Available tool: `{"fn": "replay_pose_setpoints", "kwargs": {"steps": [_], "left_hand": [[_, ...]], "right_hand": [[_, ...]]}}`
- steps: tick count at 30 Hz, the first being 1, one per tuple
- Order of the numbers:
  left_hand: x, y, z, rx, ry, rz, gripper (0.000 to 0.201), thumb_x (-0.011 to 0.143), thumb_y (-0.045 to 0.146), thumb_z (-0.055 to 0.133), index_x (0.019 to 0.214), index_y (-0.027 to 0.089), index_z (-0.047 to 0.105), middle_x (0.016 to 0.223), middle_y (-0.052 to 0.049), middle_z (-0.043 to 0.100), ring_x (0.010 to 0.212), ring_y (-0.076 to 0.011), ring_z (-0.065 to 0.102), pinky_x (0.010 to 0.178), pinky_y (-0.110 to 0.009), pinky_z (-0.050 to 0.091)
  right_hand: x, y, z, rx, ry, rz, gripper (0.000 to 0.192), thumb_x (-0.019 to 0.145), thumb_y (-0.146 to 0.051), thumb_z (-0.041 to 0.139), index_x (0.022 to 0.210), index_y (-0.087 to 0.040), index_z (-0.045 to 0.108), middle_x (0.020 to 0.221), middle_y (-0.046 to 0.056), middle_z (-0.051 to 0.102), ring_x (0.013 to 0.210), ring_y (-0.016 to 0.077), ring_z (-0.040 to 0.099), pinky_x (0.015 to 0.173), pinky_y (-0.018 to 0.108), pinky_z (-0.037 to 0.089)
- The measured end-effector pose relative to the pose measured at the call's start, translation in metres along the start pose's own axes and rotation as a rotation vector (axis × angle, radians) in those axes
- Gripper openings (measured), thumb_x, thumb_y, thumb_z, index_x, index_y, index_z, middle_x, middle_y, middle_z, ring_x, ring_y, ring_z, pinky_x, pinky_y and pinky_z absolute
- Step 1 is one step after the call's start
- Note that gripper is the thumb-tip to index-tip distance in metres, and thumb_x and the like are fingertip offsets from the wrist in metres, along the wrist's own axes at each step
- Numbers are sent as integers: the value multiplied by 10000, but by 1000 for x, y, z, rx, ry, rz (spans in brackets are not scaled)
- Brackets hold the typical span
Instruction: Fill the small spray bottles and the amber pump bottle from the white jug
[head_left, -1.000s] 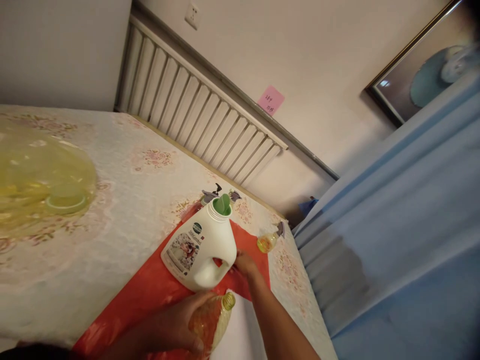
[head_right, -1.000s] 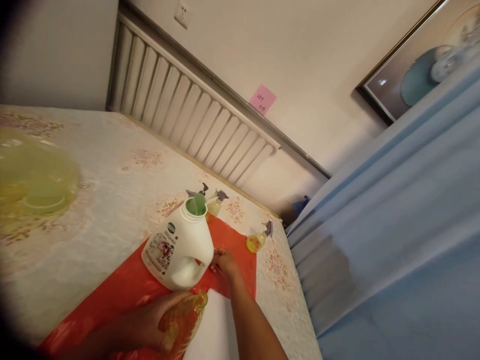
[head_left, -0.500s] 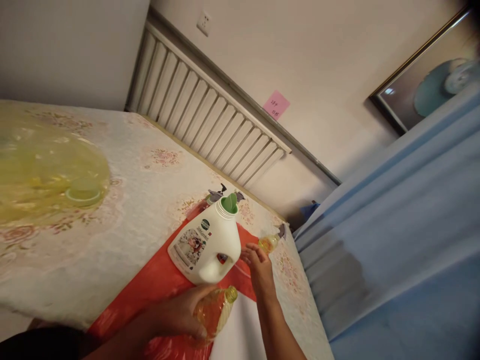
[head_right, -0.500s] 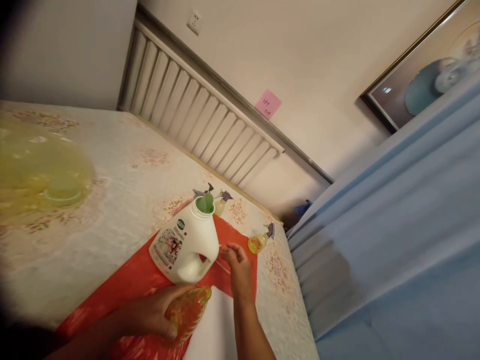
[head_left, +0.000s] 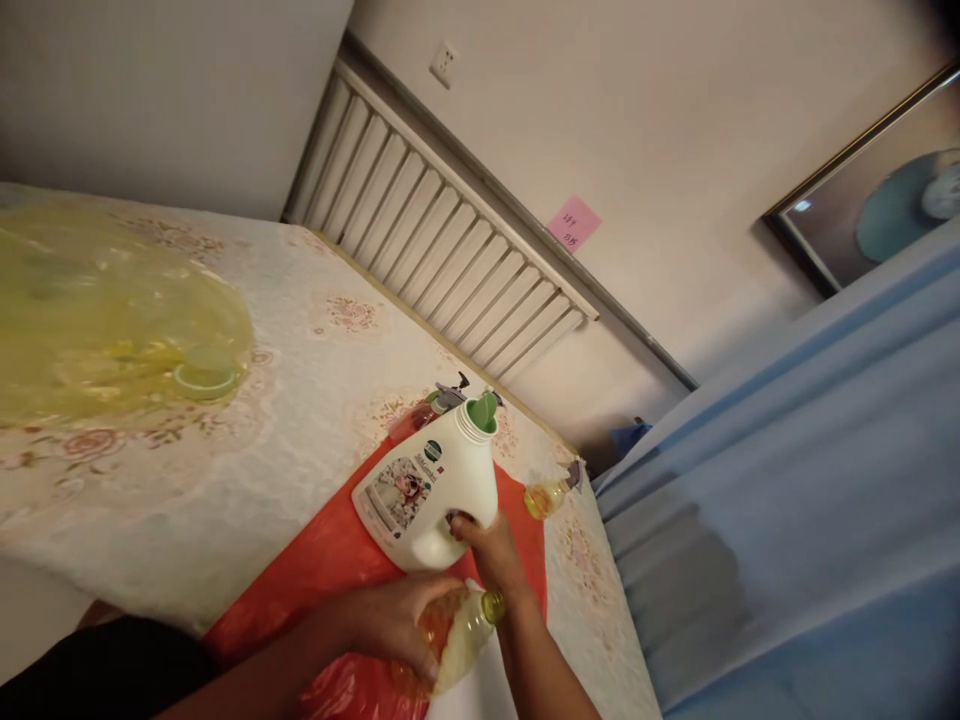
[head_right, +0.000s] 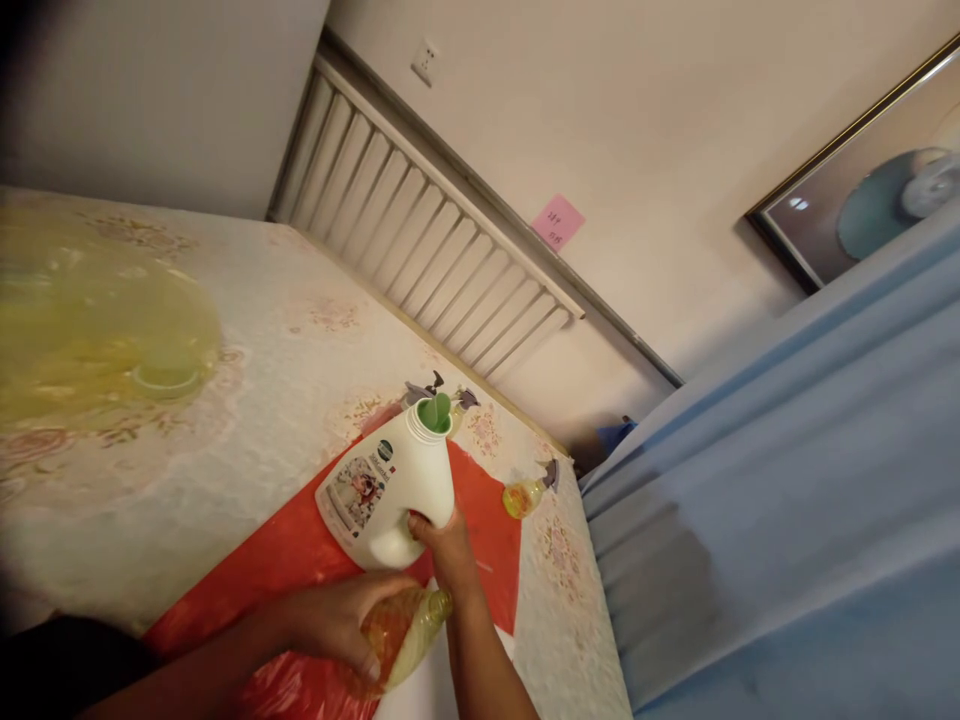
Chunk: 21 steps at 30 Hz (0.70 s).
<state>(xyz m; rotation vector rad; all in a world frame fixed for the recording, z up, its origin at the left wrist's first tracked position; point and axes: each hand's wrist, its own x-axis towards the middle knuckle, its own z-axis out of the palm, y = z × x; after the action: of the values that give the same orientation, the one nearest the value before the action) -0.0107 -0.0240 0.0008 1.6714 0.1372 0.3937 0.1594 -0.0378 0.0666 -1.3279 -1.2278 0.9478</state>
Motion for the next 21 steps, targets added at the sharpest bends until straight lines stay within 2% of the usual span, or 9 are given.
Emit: {"fn": "replay_pose_setpoints", "kwargs": {"steps": [5,8,14,21], "left_hand": [[4,4,1,-48,-16,-57,865,529,267,851,1338,245,547,1277,-22,638,1195,-321,579,1009,-403,465],[5,2,2,-49,-14,-54,806,527,281,850,1286,243,583,1231,-18,653,1162,-321,594,985,-401,478],[5,-1,4,-46,-6,-61,793,524,294,852,1271,277,584,1242,0,643,1185,-315,584,1017,-404,458],[4,4,3,-95,-23,-53,791,513,266,863,1256,277,594,1232,7,654,1171,-316,596,1004,-414,470]], "right_hand": [[0,-1,2,-20,-11,12,183,659,-289,816,783,-197,717,729,-20,712,637,159,598,621,257,477],[-1,-3,2,-22,-17,2,206,669,-292,809,836,-206,724,763,-14,727,712,188,637,691,282,504],[-2,-2,1,-18,-46,0,311,695,-296,790,988,-219,720,992,32,761,932,260,682,835,360,528],[-2,2,-2,-41,-37,1,308,712,-301,791,996,-211,716,973,35,763,952,269,684,868,384,530]]}}
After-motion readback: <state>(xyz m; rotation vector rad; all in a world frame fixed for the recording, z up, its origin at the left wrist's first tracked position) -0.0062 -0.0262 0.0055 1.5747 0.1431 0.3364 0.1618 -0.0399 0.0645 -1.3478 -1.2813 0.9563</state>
